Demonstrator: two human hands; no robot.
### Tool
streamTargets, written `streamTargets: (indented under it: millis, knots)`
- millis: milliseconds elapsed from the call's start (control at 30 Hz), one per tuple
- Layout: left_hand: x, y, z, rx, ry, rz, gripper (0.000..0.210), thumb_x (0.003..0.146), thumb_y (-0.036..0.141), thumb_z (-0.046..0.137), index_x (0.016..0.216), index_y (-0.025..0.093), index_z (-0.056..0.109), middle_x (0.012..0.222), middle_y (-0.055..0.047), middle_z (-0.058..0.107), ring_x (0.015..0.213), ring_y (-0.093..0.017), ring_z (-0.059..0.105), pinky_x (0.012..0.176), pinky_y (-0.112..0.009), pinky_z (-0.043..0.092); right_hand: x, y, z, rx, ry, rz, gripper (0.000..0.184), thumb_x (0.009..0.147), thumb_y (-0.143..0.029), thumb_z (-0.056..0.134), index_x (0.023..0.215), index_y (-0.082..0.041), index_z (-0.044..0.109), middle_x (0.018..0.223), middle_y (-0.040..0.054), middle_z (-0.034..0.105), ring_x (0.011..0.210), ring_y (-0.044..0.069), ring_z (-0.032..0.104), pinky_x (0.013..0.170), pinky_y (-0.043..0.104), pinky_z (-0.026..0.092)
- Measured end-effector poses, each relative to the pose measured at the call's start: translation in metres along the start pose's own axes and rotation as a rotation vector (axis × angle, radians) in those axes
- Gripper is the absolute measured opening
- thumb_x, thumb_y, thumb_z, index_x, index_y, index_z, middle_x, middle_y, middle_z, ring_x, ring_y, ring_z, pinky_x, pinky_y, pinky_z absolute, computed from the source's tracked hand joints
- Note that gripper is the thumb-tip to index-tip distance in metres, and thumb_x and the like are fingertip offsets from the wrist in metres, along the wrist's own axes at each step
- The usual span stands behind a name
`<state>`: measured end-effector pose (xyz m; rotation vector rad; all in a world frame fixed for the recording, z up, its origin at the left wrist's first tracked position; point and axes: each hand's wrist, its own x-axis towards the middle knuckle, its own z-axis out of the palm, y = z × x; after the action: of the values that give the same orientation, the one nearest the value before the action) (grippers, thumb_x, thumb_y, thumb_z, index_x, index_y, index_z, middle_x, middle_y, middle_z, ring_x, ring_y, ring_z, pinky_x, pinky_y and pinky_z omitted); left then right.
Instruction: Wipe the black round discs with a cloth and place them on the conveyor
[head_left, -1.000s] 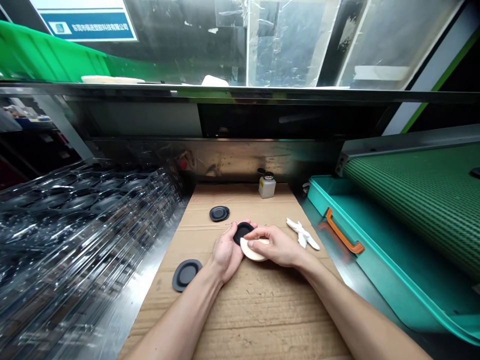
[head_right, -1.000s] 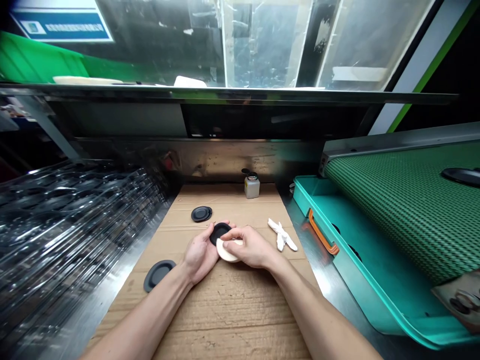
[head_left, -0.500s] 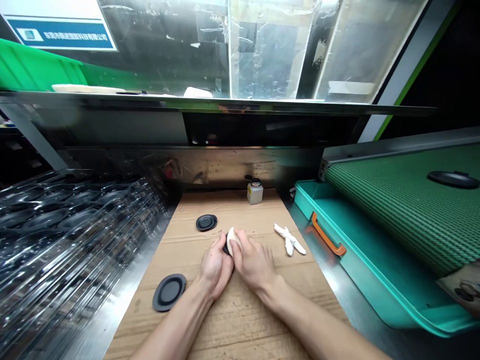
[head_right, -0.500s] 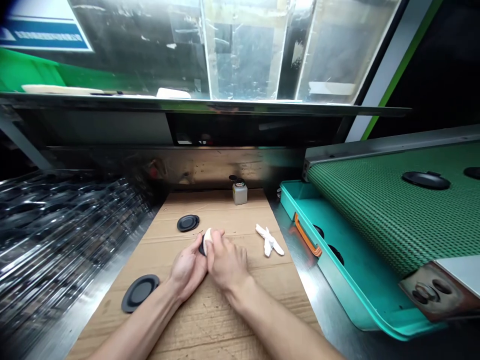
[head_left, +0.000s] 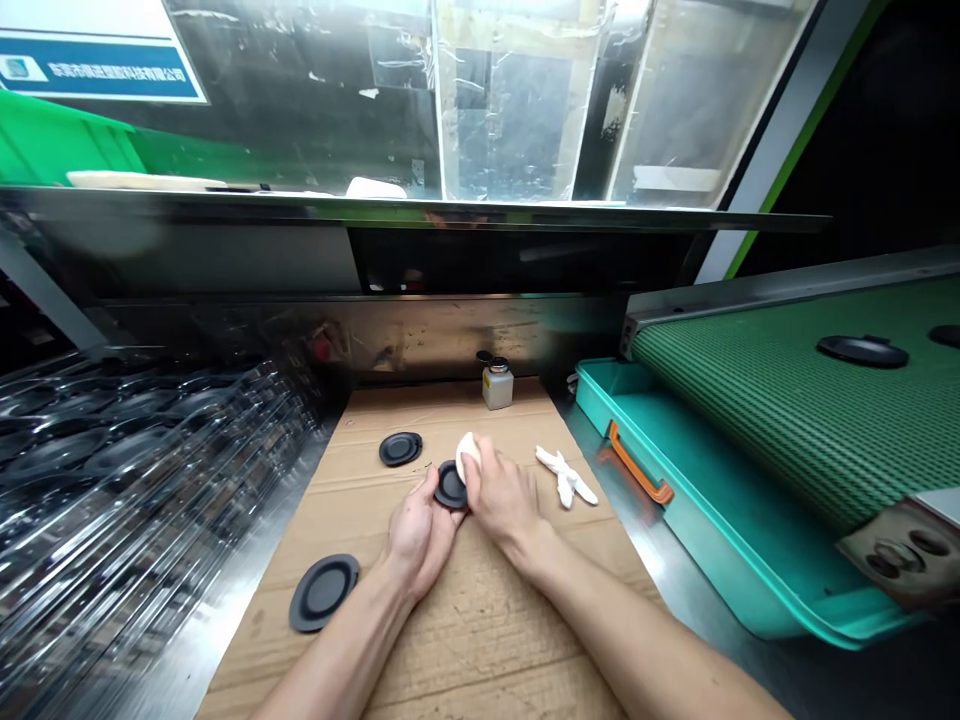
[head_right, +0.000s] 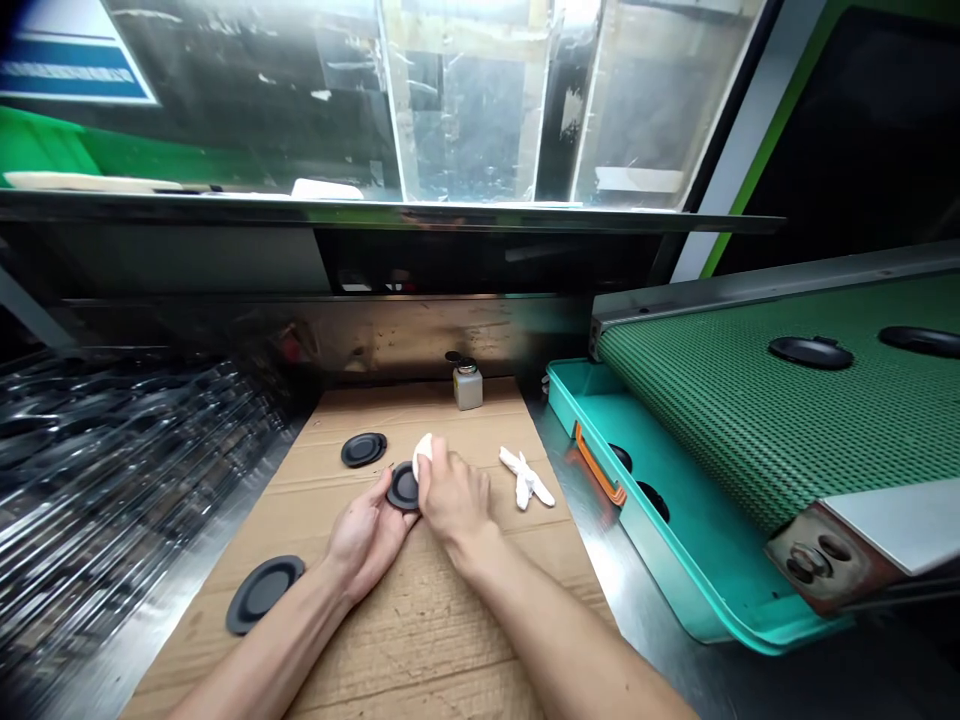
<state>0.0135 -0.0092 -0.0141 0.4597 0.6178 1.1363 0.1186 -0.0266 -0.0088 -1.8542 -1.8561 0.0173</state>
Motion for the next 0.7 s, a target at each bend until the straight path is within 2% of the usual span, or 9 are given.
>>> streamTargets:
  millis: [100, 233, 333, 433, 567, 667, 700]
  knots:
    - [-0.0002, -0.001, 0.0013, 0.016, -0.002, 0.022, 0.024, 0.091, 0.023, 0.05, 0.108, 0.012, 0.063, 0.118, -0.013, 0.066, 0.111, -0.023, 0.061, 0.096, -0.035, 0.051, -0.0001, 0.0017, -0.0054, 0.0, -0.023, -0.002, 0.036, 0.098, -0.043, 0.028, 0.123, -0.025, 0.046, 0.095, 0.0066, 0.07, 0.076, 0.023, 0.066, 0.062, 0.029, 0.04]
    - [-0.0013, 0.0002, 0.0023, 0.016, 0.017, 0.015, 0.026, 0.092, 0.022, 0.047, 0.11, 0.012, 0.063, 0.116, -0.013, 0.066, 0.11, -0.024, 0.062, 0.096, -0.039, 0.051, -0.0025, 0.001, -0.0095, 0.012, -0.095, 0.083, 0.035, 0.098, -0.045, 0.026, 0.119, -0.025, 0.047, 0.091, 0.0063, 0.07, 0.074, 0.023, 0.065, 0.062, 0.028, 0.039]
    - [-0.0004, 0.0014, 0.0005, -0.001, 0.017, -0.035, 0.03, 0.093, 0.025, 0.046, 0.113, 0.009, 0.062, 0.115, -0.016, 0.067, 0.11, -0.025, 0.062, 0.096, -0.04, 0.051, -0.004, 0.0001, -0.0087, 0.027, -0.108, 0.028, 0.036, 0.097, -0.047, 0.027, 0.119, -0.027, 0.047, 0.095, 0.0065, 0.07, 0.076, 0.024, 0.065, 0.062, 0.03, 0.04]
    - [0.0013, 0.0017, -0.0014, -0.002, 0.028, 0.001, 0.031, 0.093, 0.024, 0.044, 0.114, 0.009, 0.061, 0.117, -0.016, 0.066, 0.111, -0.025, 0.062, 0.096, -0.039, 0.052, -0.004, 0.0016, -0.0078, 0.005, -0.116, 0.129, 0.04, 0.098, -0.048, 0.022, 0.118, -0.026, 0.049, 0.089, 0.0077, 0.07, 0.075, 0.026, 0.065, 0.062, 0.031, 0.04]
    - [0.0015, 0.0018, -0.0012, -0.001, 0.023, -0.045, 0.032, 0.094, 0.025, 0.043, 0.115, 0.009, 0.062, 0.117, -0.016, 0.066, 0.11, -0.024, 0.062, 0.096, -0.039, 0.052, -0.0047, 0.0026, -0.0083, 0.021, -0.117, 0.04, 0.039, 0.097, -0.049, 0.026, 0.124, -0.029, 0.046, 0.096, 0.0068, 0.07, 0.078, 0.025, 0.065, 0.065, 0.032, 0.041]
    - [0.0011, 0.0017, -0.0004, 0.032, 0.02, -0.004, 0.033, 0.094, 0.024, 0.041, 0.117, 0.01, 0.06, 0.118, -0.016, 0.065, 0.109, -0.024, 0.062, 0.095, -0.04, 0.052, -0.0065, -0.0003, -0.0091, 0.02, -0.115, 0.168, 0.041, 0.098, -0.047, 0.021, 0.12, -0.027, 0.049, 0.09, 0.0069, 0.07, 0.076, 0.024, 0.065, 0.064, 0.031, 0.04]
    - [0.001, 0.0018, -0.0001, 0.048, 0.012, -0.013, 0.033, 0.094, 0.024, 0.041, 0.117, 0.01, 0.06, 0.118, -0.016, 0.065, 0.11, -0.024, 0.062, 0.095, -0.04, 0.052, -0.0072, -0.0011, -0.009, 0.031, -0.109, 0.152, 0.041, 0.098, -0.047, 0.021, 0.121, -0.027, 0.049, 0.089, 0.0067, 0.07, 0.076, 0.024, 0.065, 0.064, 0.031, 0.039]
